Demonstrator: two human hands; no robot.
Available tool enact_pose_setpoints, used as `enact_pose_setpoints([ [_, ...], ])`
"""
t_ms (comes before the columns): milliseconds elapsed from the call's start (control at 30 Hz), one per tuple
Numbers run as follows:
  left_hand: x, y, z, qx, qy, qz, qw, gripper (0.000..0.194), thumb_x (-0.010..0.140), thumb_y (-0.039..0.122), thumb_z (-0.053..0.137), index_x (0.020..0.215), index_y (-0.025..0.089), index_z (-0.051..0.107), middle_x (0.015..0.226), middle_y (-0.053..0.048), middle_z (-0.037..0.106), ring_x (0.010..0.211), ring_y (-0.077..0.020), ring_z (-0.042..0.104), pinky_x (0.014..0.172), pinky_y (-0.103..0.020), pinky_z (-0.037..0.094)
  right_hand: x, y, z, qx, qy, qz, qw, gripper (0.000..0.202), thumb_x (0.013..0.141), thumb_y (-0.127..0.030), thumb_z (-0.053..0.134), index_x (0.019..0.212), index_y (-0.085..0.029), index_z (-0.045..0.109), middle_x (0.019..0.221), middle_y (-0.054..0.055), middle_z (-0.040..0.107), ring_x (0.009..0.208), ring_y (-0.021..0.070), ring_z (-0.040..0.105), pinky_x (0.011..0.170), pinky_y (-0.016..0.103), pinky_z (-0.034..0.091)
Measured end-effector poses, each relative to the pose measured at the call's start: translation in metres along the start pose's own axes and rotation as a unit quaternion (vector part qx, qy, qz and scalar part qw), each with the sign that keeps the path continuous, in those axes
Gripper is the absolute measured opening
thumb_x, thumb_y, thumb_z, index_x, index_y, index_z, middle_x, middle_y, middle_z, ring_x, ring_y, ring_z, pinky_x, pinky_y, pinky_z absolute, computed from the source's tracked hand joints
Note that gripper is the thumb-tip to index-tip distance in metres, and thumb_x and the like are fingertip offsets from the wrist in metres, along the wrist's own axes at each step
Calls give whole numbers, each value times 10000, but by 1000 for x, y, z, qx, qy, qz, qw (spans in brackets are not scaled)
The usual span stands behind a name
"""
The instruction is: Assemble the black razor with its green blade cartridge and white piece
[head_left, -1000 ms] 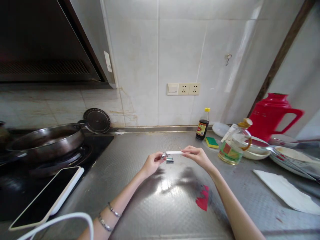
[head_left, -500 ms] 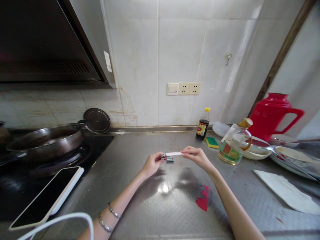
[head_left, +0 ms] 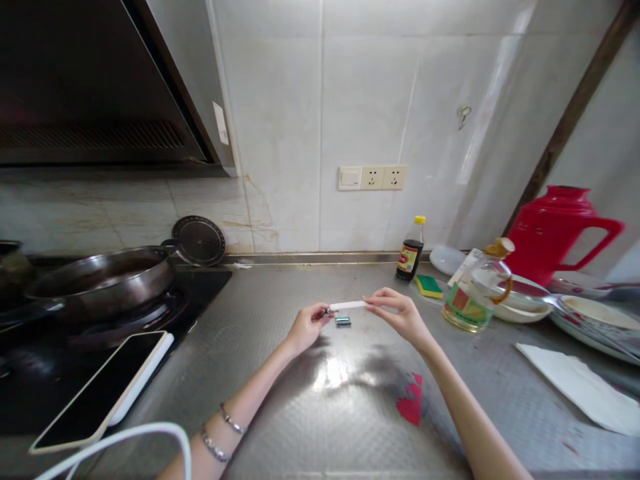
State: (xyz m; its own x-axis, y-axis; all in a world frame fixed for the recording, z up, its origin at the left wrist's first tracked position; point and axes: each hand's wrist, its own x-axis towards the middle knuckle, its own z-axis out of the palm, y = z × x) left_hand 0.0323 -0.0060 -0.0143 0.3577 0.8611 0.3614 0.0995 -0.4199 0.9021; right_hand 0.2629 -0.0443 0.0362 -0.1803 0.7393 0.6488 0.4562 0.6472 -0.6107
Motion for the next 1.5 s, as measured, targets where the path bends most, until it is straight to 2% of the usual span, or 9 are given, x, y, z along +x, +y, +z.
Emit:
enact_pose_setpoints([
  [333,0,-2,0,3,1,0,1000,255,746,362,616,833,124,643,750,-39,634,736,-151,562,694,-239,415,0,-7,-2,-82,21,-35,996,207,794,-352,595,921,-241,716,798,51,616,748,167,577,683,283,456],
  [533,1,-3,-1,4,5,3,1000,261,739,369,625,837,128,652,766,-42,646,741,-157,570,703,-249,423,3,-5,-1,-70,3,-31,997,217,794,-366,592,918,-239,716,806,53,625,758,170,587,680,276,462],
  [667,2,-4,-1,1,9,2,1000,276,737,364,630,884,132,657,779,-47,656,763,-166,579,716,-256,432,7,-6,0,-58,13,-19,998,229,789,-378,595,914,-230,717,796,52,625,748,168,589,677,275,462],
  [800,3,-3,-1,-3,11,5,1000,264,741,357,627,875,132,658,799,-51,663,783,-172,587,730,-265,442,8,-8,0,-34,-10,-7,999,233,787,-374,598,921,-222,713,812,52,629,760,166,591,688,273,456],
  [933,3,1,-2,-18,3,4,1000,249,734,349,634,854,131,652,813,-55,668,788,-166,599,753,-267,448,6,-8,-2,-47,13,4,999,249,787,-392,592,919,-219,714,804,56,631,746,171,590,680,281,454],
  [1133,1,9,-1,-43,-22,-8,999,310,727,367,640,933,136,642,884,-74,676,833,-172,610,799,-285,450,1,-8,-4,-37,2,7,999,264,803,-395,570,942,-217,707,798,55,630,732,166,590,667,274,459],
  [1300,1,12,0,-57,-27,-10,998,305,705,389,656,876,136,643,888,-75,674,845,-174,610,805,-288,450,-3,-9,-8,-57,42,10,997,270,798,-401,572,934,-213,710,767,55,624,715,165,586,657,274,461],
  [1500,0,13,-1,-36,-34,-9,999,294,722,394,638,840,126,632,825,-65,666,791,-171,599,766,-286,445,-11,-22,-9,-40,13,4,999,259,802,-391,573,945,-222,707,813,60,632,749,168,588,675,280,465],
])
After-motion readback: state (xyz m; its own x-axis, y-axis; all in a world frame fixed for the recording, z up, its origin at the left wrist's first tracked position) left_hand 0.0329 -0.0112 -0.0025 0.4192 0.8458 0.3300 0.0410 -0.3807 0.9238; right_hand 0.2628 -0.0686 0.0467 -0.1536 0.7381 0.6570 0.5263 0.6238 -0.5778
